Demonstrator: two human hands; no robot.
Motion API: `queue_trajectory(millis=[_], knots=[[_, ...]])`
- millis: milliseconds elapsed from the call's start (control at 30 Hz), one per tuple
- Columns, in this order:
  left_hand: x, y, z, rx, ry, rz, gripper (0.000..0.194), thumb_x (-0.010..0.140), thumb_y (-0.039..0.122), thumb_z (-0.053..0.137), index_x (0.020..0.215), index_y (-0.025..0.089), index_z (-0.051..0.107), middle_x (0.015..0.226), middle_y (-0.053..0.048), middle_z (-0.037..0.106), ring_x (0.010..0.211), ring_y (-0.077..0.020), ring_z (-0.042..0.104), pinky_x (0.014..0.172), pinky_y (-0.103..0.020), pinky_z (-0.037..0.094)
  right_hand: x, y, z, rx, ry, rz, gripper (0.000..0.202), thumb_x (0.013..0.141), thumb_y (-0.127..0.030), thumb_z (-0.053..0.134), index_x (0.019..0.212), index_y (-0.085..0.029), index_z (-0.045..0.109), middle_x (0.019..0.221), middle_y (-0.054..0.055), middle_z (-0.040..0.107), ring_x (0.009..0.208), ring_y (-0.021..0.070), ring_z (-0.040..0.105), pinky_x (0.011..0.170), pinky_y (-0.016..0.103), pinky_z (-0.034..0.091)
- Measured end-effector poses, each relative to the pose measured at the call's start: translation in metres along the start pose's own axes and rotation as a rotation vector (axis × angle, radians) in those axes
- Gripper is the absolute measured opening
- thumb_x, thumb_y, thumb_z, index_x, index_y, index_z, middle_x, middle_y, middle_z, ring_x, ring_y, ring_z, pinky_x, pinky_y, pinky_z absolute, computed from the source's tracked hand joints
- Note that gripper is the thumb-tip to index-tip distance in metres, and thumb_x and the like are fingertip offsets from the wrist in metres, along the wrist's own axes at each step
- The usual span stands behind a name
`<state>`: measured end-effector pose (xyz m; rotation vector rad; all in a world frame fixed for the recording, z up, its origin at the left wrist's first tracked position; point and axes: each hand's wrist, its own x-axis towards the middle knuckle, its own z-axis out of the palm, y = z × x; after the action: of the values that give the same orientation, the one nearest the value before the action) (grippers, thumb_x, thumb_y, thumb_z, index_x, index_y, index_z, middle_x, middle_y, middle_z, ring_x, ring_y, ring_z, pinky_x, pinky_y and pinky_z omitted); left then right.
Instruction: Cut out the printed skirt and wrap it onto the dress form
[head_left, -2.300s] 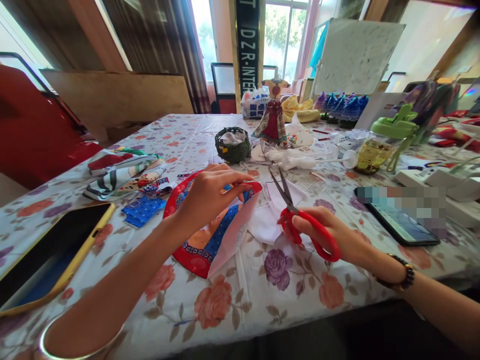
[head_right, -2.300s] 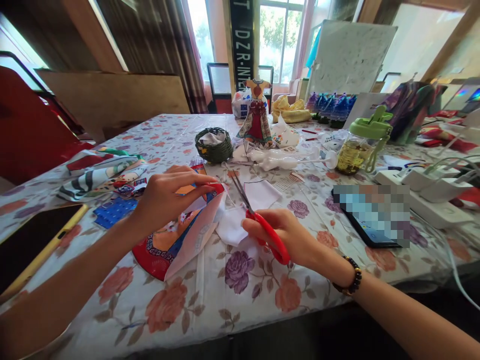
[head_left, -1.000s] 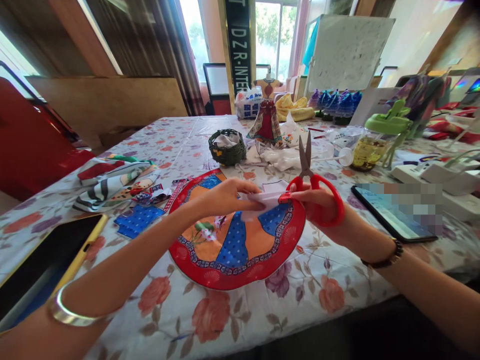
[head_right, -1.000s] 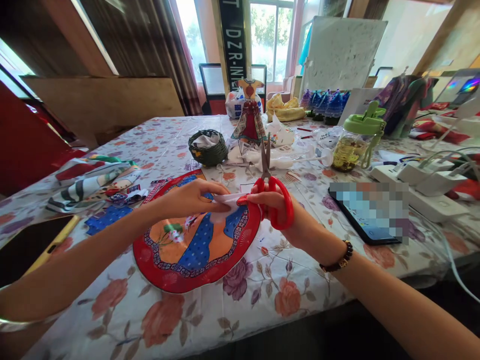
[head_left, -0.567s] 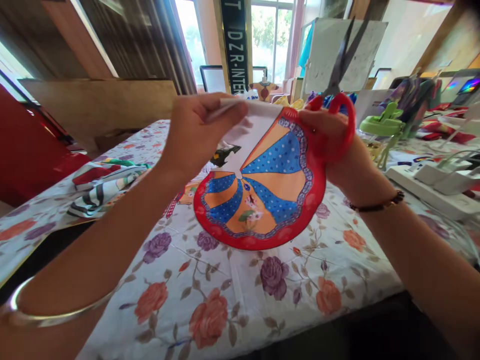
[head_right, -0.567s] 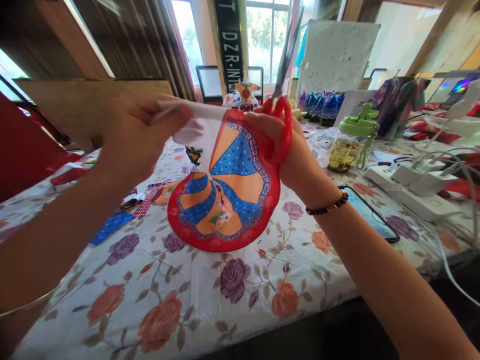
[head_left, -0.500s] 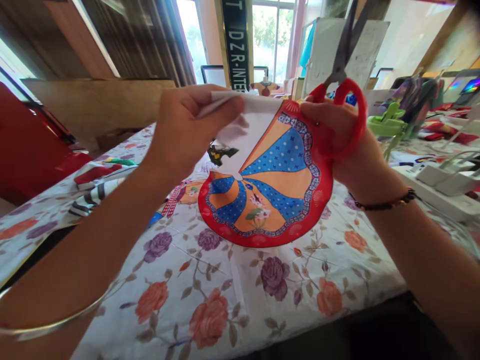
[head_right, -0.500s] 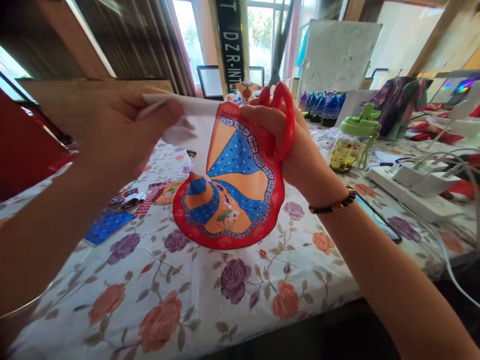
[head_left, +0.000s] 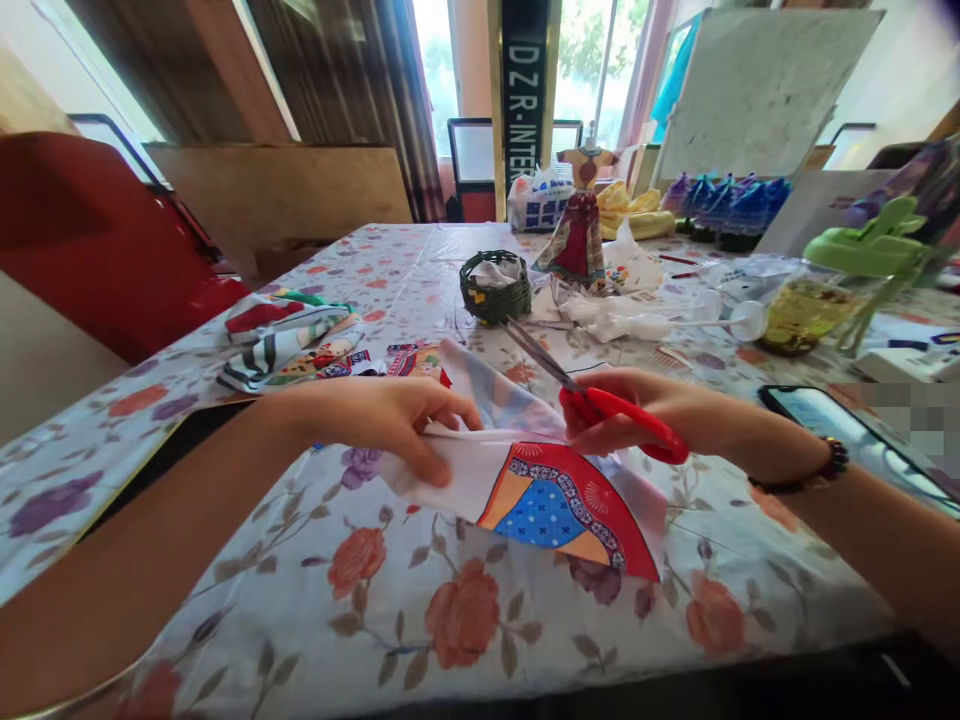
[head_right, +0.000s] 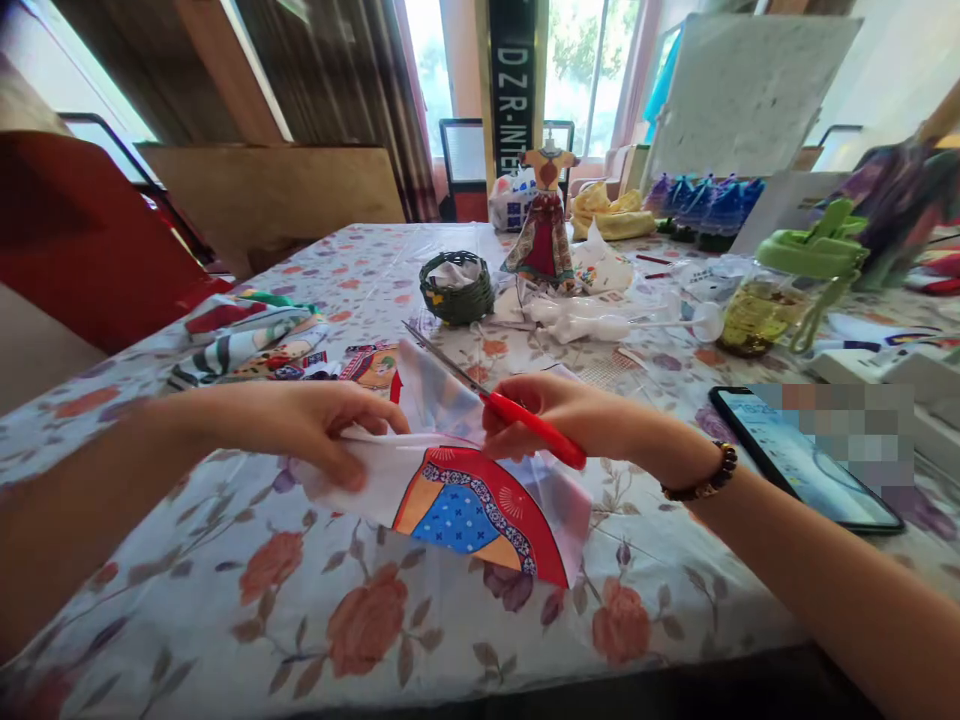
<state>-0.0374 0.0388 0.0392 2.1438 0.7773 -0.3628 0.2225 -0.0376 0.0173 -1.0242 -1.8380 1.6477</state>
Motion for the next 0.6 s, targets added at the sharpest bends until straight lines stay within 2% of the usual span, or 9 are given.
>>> queue_trajectory(millis=[133, 267, 467, 600], knots=[[0.006, 0.006, 0.005, 0.056, 0.058, -0.021, 0.049, 0.068, 0.041, 0.065, 0.113, 0.024, 0.057, 0.103, 0.0, 0.064, 0.091, -0.0166, 0.056, 0.07, -0.018, 0.04, 0.008, 0.004, 0.001, 0.015, -0.038, -0.006, 0.011, 0.075, -0.012, 0.062, 0.077, -0.014, 0.052, 0.071, -0.004, 0.05, 0.062, 0.0056, 0.043, 0.053, 0.017, 0.035], [0.023, 0.009, 0.01, -0.055, 0.11, 0.009, 0.04, 0.078, 0.049, 0.052, 0.102, 0.02, 0.065, 0.101, -0.002, 0.066, 0.089, -0.016, 0.057, 0.072, -0.02, 0.04, 0.01, 0.005, 0.003, 0.036, -0.085, -0.026, 0.013, 0.075, -0.012, 0.062, 0.078, -0.014, 0.05, 0.073, -0.004, 0.049, 0.064, 0.0059, 0.043, 0.054, 0.017, 0.036], [0.042, 0.008, 0.017, -0.082, 0.293, 0.183, 0.03, 0.075, 0.041, 0.058, 0.083, 0.014, 0.069, 0.084, -0.003, 0.068, 0.078, -0.0125, 0.058, 0.07, -0.021, 0.041, 0.01, 0.004, 0.005, 0.009, -0.091, -0.045, 0.014, 0.078, -0.019, 0.061, 0.08, -0.014, 0.048, 0.074, -0.003, 0.047, 0.065, 0.0072, 0.042, 0.056, 0.02, 0.036], [0.047, 0.005, 0.022, -0.093, 0.357, 0.311, 0.024, 0.075, 0.035, 0.061, 0.085, 0.015, 0.069, 0.088, -0.004, 0.069, 0.084, -0.0136, 0.06, 0.078, -0.023, 0.042, 0.013, 0.007, 0.004, 0.0, -0.068, -0.042, 0.015, 0.078, -0.019, 0.061, 0.083, -0.014, 0.047, 0.077, -0.002, 0.047, 0.066, 0.0081, 0.042, 0.057, 0.022, 0.036]])
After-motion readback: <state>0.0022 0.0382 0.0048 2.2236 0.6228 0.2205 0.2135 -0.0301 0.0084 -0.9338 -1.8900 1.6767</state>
